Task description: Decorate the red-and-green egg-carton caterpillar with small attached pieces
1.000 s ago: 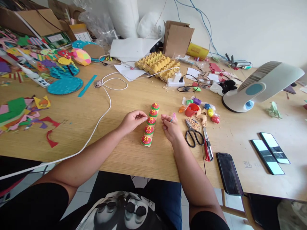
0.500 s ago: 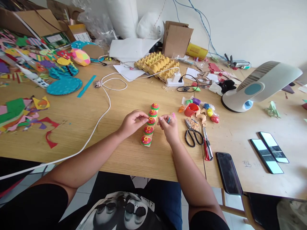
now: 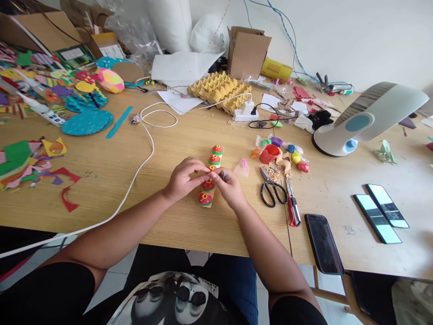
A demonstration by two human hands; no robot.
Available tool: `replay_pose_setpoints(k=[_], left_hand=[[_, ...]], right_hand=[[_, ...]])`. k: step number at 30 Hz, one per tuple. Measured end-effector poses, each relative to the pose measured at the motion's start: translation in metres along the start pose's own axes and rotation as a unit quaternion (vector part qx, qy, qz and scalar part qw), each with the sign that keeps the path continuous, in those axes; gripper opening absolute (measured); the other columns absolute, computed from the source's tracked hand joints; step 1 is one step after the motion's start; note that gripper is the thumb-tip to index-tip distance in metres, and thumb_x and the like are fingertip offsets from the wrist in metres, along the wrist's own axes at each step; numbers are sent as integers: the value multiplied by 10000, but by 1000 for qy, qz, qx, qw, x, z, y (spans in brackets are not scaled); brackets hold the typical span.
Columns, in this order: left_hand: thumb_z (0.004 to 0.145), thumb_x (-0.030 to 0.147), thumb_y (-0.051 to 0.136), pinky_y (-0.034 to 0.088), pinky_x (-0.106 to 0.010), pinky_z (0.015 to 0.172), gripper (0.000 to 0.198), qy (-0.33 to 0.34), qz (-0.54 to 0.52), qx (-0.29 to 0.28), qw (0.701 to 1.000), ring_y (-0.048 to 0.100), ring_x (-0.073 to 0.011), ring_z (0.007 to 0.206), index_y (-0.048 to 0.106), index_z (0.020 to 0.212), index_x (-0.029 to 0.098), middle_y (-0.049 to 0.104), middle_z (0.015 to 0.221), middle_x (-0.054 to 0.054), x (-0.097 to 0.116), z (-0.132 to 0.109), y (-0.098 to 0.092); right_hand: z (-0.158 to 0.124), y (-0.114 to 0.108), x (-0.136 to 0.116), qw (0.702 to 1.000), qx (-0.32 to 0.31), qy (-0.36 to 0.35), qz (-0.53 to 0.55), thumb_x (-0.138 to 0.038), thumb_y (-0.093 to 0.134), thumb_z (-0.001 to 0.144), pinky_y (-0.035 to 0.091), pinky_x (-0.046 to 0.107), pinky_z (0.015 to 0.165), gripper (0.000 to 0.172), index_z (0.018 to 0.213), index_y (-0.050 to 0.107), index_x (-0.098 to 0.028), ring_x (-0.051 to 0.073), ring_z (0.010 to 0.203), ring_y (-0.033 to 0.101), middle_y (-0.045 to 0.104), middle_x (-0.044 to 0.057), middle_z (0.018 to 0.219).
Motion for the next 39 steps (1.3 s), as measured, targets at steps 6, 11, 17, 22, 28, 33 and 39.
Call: replay_pose_setpoints(k=[6, 11, 17, 22, 28, 33, 39], left_hand=[[920, 378, 691, 495, -364, 846, 131, 17, 25, -28, 999, 667, -186, 868, 758, 947, 269, 758, 906, -29, 4, 1, 3], [930, 371, 678, 510, -362, 840, 141, 23, 32, -34, 999, 675, -185, 876, 766, 966, 267, 765, 914, -36, 3, -1, 5], [921, 370, 687, 512, -353, 806, 140, 23, 38, -29, 999, 664, -175, 832, 755, 863, 262, 755, 872, -32, 1, -2, 5], [920, 353, 682, 508, -359, 795, 155, 41, 40, -49, 997, 646, -177, 816, 748, 804, 274, 746, 841, -26, 7, -1, 8], [913, 347, 696, 530, -372, 845, 108, 46, 85, -57, 994, 651, -197, 900, 781, 938, 285, 773, 914, -32, 3, -5, 11], [904, 340, 714, 537, -376, 882, 199, 51, 89, -38, 994, 656, -200, 945, 762, 1090, 289, 775, 982, -35, 0, -5, 8], [918, 340, 700, 527, -363, 846, 128, 39, 53, -45, 997, 664, -188, 893, 778, 1002, 283, 785, 925, -26, 1, -2, 8]], right_hand=[[0, 4, 22, 992, -43, 82, 89, -584, 842, 689, 208, 243, 503, 451, 823, 655, -196, 69, 526, 308, 495, -54, 625], [2, 1, 21, 994, -33, 76, 72, -614, 840, 674, 216, 242, 494, 472, 746, 649, -189, 68, 522, 317, 495, -50, 596], [3, -1, 17, 996, -24, 65, 53, -578, 866, 652, 296, 243, 510, 454, 791, 688, -183, 78, 549, 394, 527, -39, 616], [4, 2, 16, 994, -58, 78, 56, -537, 913, 590, 319, 239, 510, 454, 763, 694, -179, 82, 560, 430, 572, -27, 623], [4, -4, 16, 996, -52, 74, 22, -533, 913, 591, 273, 229, 484, 452, 746, 679, -179, 73, 539, 379, 539, -39, 592], [7, -10, 13, 999, -22, 41, -28, -600, 805, 730, 259, 248, 496, 436, 764, 659, -190, 83, 540, 344, 481, -43, 595], [7, -7, 1, 995, -20, -14, -92, -675, 750, 746, 335, 270, 559, 497, 691, 626, -197, 114, 593, 412, 519, -14, 624]])
Point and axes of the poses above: each hand's wrist, its own z-axis towards the middle knuckle, its own y-axis out of the palm, x = y × z, the point moved 10 cm from there along z, towards the middle knuckle
